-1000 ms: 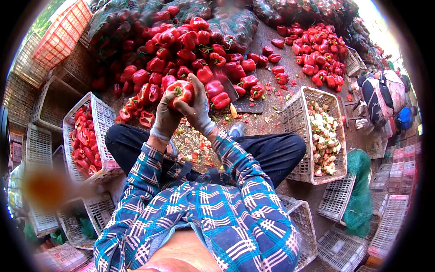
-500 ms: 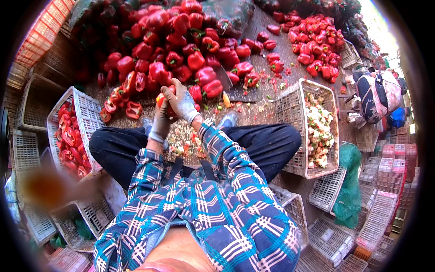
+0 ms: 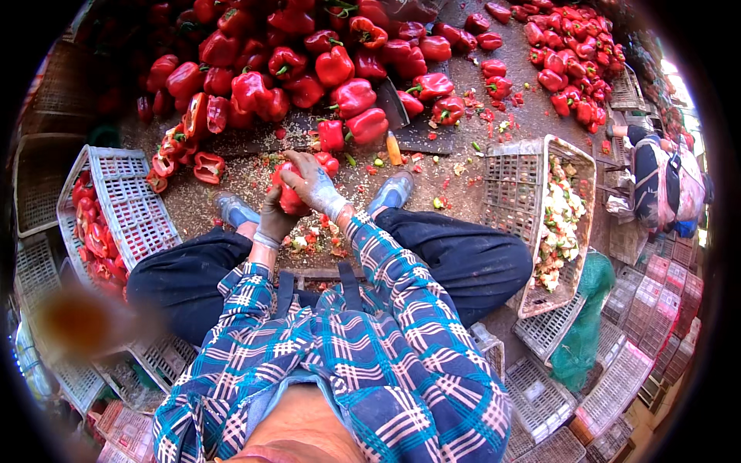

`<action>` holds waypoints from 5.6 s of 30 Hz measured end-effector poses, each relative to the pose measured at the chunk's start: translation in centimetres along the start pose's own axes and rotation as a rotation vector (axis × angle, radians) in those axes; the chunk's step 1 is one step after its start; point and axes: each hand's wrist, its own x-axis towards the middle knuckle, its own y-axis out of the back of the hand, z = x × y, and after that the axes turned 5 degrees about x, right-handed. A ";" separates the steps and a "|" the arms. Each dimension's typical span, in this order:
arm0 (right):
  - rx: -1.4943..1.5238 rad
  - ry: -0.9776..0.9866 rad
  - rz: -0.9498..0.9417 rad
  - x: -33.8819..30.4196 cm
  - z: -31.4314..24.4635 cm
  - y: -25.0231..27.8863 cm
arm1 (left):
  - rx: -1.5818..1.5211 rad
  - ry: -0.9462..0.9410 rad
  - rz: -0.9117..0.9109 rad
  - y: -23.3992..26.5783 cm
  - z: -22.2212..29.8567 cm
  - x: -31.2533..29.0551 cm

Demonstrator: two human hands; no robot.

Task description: The person removes the cores and seeds from red bell peppers by hand and with a cleaver, then sorts the peppers into plastic crates.

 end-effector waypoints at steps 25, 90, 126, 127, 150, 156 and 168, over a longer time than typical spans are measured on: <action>-0.966 -0.656 0.185 3.6 10.4 16.3 | -0.163 -0.113 0.390 3.2 3.3 0.8; 0.369 -0.586 0.519 -5.5 -1.1 8.3 | 2.411 -0.113 0.254 0.5 1.9 10.9; 0.624 -0.686 0.179 -2.2 2.4 0.4 | 2.337 -0.214 0.710 -1.2 15.5 0.4; 0.610 -0.667 0.284 -2.4 1.8 0.2 | 2.401 -0.367 0.783 -1.0 15.0 0.4; -0.249 -0.255 0.508 -5.8 5.2 4.9 | 0.726 -0.032 0.407 -4.7 4.1 15.7; -0.499 -0.232 0.316 -4.3 0.7 3.3 | 0.486 -0.079 0.346 -6.5 3.8 11.1; -0.170 -0.524 0.115 -1.7 2.0 1.9 | 1.873 -0.178 0.383 -4.9 9.2 6.0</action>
